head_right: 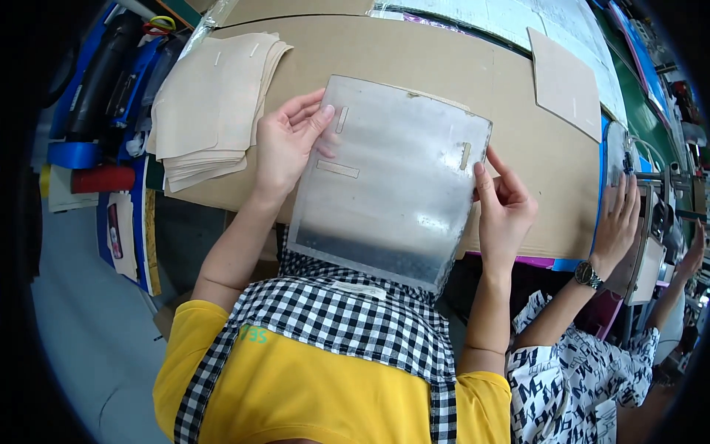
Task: Packaging material components into plastic sleeves at a production workstation.
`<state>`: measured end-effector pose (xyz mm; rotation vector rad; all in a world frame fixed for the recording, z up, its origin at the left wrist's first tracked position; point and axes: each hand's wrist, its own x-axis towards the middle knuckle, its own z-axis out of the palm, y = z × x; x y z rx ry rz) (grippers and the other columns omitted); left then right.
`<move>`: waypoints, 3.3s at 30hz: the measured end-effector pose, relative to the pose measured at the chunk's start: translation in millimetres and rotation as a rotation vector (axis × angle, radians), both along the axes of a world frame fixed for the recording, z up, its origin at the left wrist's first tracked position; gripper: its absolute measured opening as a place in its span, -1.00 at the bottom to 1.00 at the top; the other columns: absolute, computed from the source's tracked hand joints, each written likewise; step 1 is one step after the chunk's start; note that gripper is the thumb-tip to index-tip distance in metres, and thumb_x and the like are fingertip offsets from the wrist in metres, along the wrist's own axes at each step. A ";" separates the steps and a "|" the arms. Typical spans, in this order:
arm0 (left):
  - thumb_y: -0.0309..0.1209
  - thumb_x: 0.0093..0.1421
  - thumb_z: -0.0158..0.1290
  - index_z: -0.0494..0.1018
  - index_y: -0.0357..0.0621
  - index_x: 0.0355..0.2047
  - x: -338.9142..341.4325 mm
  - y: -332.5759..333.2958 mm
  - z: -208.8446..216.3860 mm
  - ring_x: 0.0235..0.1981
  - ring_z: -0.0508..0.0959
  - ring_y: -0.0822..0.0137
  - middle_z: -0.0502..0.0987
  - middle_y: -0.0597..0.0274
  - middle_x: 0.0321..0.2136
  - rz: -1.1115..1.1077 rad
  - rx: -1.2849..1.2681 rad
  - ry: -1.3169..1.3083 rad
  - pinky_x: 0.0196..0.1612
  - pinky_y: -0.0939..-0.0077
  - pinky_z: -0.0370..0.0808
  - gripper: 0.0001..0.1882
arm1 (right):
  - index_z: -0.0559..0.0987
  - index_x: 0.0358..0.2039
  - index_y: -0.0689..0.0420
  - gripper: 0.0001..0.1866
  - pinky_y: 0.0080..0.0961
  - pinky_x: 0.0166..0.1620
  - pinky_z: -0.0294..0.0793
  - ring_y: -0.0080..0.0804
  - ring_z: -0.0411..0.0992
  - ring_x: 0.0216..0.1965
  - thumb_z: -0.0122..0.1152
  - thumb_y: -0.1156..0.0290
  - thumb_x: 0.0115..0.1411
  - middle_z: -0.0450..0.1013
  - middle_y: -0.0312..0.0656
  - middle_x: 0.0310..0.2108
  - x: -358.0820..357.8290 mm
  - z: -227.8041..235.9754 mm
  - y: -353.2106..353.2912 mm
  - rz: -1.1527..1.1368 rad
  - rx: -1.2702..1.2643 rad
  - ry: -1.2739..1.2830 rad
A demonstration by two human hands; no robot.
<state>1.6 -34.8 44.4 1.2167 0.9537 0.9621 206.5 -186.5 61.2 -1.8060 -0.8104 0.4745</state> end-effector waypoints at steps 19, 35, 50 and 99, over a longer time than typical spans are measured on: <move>-0.47 0.09 0.16 0.52 -0.34 -0.12 4.9 20.7 -38.4 -0.26 0.34 0.26 0.36 0.17 -0.30 0.040 0.554 0.584 -0.11 0.43 0.35 -0.67 | 0.52 -0.01 0.29 -0.63 -0.85 -0.51 0.20 -0.70 0.20 -0.58 0.26 0.42 0.19 0.45 -0.31 -0.58 13.5 -29.4 34.0 0.019 -0.137 0.001; -0.50 0.08 0.17 0.53 -0.33 -0.14 6.3 22.4 -40.6 -0.28 0.34 0.30 0.38 0.21 -0.34 0.052 0.526 0.613 -0.16 0.47 0.37 -0.69 | 0.52 -0.01 0.31 -0.60 -0.84 -0.42 0.33 -0.68 0.31 -0.53 0.30 0.43 0.16 0.57 -0.19 -0.42 11.8 -37.2 32.9 0.008 -0.144 0.015; -0.46 0.12 0.17 0.47 -0.30 -0.08 7.8 23.2 -43.2 -0.23 0.37 0.33 0.37 0.22 -0.28 0.025 0.522 0.672 -0.13 0.49 0.36 -0.65 | 0.53 -0.03 0.32 -0.62 -0.84 -0.45 0.29 -0.70 0.28 -0.55 0.29 0.42 0.16 0.56 -0.21 -0.44 11.5 -40.1 31.2 0.009 -0.160 -0.014; 0.09 0.22 -0.17 0.38 -0.04 0.10 1.2 -88.0 -44.8 0.37 -0.03 0.05 0.10 0.12 0.31 -0.856 1.473 0.600 0.38 -0.07 -0.28 -0.40 | 0.65 -0.14 0.08 -0.69 -0.55 -0.45 0.51 -0.44 0.48 -0.57 0.20 0.24 0.14 0.56 -0.17 -0.50 23.3 -59.8 41.2 -0.016 -0.169 -0.417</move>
